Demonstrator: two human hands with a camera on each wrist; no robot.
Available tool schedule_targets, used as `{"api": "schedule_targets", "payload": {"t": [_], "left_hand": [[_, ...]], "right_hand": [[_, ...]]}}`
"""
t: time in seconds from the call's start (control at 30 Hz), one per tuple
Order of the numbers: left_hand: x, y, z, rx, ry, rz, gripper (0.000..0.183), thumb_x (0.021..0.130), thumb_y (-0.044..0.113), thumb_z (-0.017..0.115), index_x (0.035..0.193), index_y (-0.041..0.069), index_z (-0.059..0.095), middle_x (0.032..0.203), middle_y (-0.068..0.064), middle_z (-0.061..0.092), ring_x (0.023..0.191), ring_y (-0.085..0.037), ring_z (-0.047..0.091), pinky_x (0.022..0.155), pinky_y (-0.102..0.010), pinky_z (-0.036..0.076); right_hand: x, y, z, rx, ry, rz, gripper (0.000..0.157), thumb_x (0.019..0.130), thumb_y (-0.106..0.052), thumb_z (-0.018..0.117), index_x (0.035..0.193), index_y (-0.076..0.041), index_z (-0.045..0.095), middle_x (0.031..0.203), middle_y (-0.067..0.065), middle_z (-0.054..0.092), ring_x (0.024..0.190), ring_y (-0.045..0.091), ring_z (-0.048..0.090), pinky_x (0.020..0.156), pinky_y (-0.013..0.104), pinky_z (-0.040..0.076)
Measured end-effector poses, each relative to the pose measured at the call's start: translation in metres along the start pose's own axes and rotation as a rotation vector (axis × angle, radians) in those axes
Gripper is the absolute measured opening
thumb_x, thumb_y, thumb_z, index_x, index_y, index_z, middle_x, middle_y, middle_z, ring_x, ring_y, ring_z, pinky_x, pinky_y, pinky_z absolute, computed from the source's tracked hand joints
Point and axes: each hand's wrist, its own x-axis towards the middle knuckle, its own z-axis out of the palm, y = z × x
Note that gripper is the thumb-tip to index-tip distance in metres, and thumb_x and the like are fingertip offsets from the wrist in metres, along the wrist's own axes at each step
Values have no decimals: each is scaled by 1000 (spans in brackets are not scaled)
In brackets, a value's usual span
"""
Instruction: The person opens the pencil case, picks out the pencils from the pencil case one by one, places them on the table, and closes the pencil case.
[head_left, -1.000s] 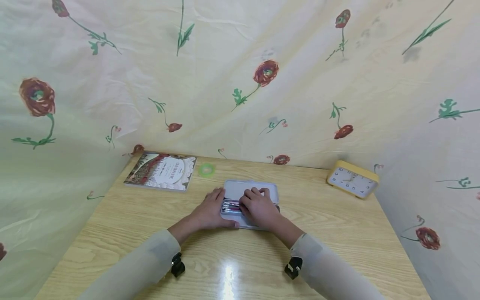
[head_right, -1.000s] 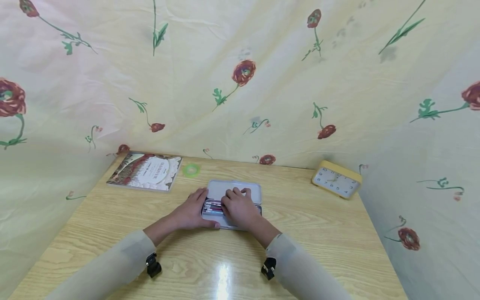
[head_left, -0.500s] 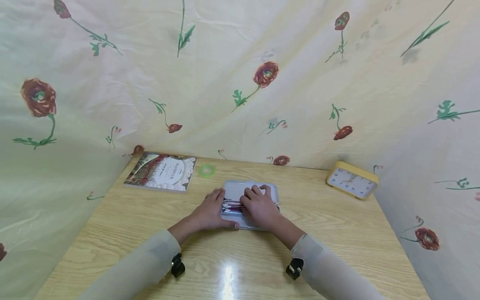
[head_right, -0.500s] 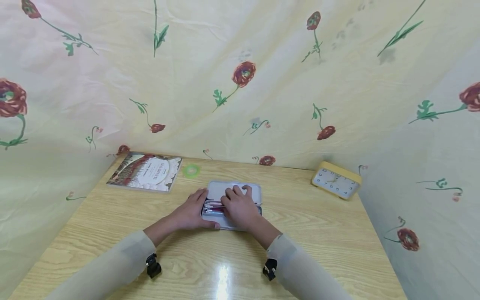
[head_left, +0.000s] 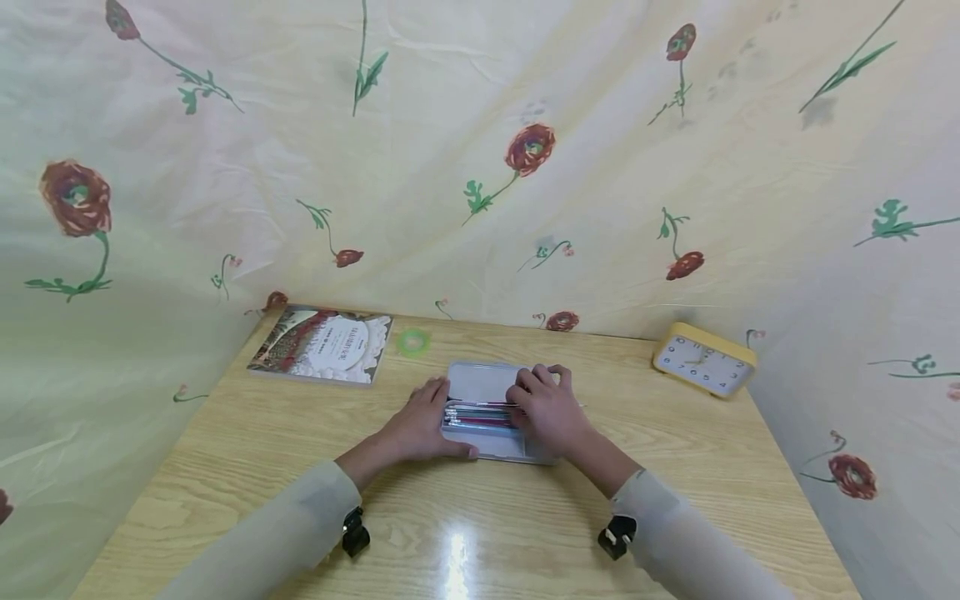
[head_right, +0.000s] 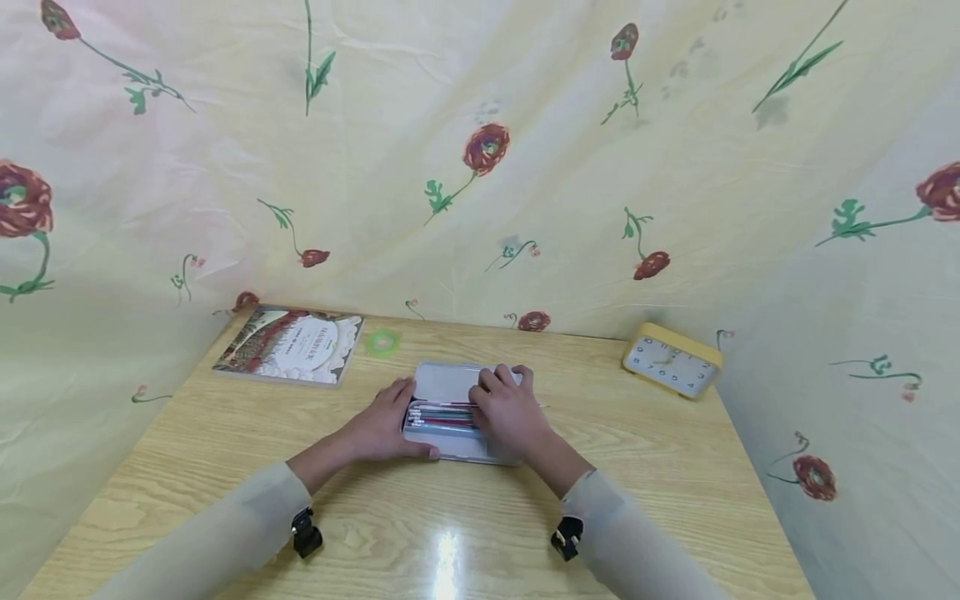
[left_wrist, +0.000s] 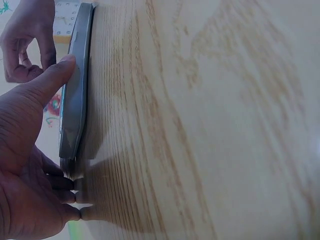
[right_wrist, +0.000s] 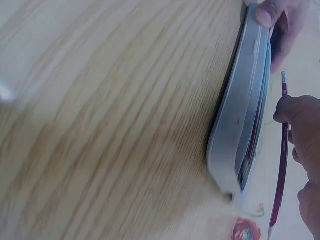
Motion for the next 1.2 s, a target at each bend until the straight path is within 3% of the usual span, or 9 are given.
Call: {"api": "schedule_targets", "payload": {"t": [0.17,0.57,0.93,1.2], "left_hand": [[-1,1,1,-6,5,-2,142,78,75,89,176,2,17,185,-22,17,172,-46,17,137,-60,30],[-3,3,2,3,7,-2,141,78,74,90,176,2,18,185,-22,18,171,-47,19,136,-61,30],[-4,4,-1,0,0,-12,141,79,74,89,176,2,18,185,-21,17,172,-45,17,137,-61,29],[-3,3,-1,12,-5,-4,142,79,76,88,176,1,17,185,-22,16,172,-45,17,136,-61,30]], "right_hand": [[-11,15,-1,-5,38,17,17,91,-16,92,100,-19,78,101,1,65,99,25,56,103,70,52],[-45,62,-6,4,35,133,19,89,-7,91,97,-15,76,98,2,70,96,28,61,99,76,51],[-79,102,-8,44,-79,311,13,94,-8,87,99,-14,77,100,2,73,99,30,61,103,82,45],[-89,110,-7,60,-109,338,10,97,-9,84,100,-16,78,99,0,73,100,29,60,101,82,45]]}}
